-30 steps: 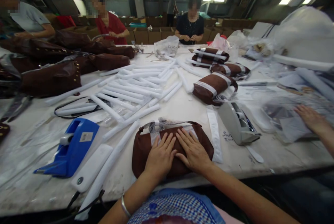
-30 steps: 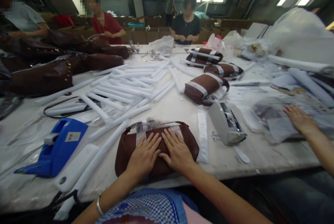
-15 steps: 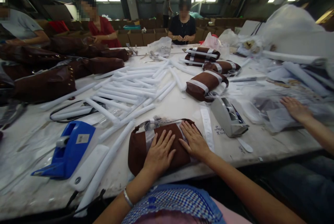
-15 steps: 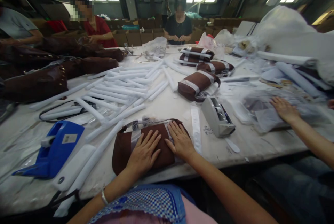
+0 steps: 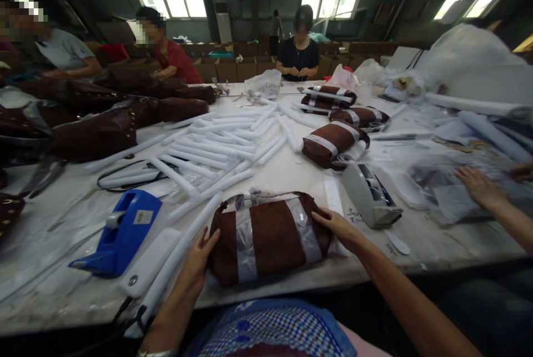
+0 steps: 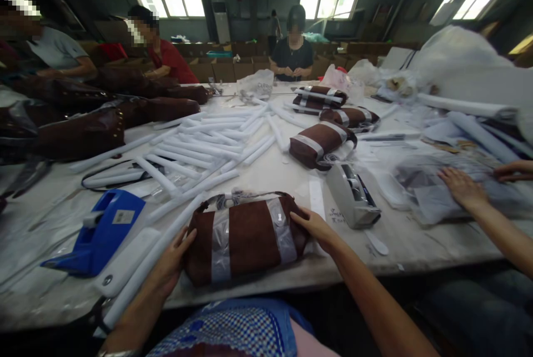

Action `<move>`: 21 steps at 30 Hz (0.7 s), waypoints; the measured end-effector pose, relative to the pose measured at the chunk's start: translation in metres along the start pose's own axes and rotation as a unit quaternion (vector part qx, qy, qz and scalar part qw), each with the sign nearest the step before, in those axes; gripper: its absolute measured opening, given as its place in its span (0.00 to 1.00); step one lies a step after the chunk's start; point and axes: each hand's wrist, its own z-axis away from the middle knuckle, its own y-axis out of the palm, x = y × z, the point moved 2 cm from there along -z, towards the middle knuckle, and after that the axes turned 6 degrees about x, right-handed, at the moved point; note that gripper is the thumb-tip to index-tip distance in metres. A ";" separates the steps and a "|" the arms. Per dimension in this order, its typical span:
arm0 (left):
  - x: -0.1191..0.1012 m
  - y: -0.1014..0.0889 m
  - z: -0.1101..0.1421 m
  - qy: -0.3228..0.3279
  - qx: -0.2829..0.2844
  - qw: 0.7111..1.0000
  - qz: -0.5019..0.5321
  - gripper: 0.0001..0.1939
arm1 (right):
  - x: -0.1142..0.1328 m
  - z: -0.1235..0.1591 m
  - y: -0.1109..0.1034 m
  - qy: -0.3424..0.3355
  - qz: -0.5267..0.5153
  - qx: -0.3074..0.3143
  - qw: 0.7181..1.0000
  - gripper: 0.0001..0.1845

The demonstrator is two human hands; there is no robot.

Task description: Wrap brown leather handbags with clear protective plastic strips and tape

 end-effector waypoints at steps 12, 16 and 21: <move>-0.047 -0.007 0.007 0.220 0.082 0.972 -0.033 0.49 | 0.011 0.028 -0.002 -0.020 -0.074 0.074 0.994 0.44; -0.050 -0.007 0.011 0.203 0.052 0.977 -0.028 0.46 | 0.017 0.032 0.006 -0.040 -0.032 0.011 0.999 0.37; -0.051 -0.011 0.003 0.119 0.018 0.987 0.102 0.38 | 0.039 0.021 0.018 -0.078 -0.109 -0.004 0.991 0.32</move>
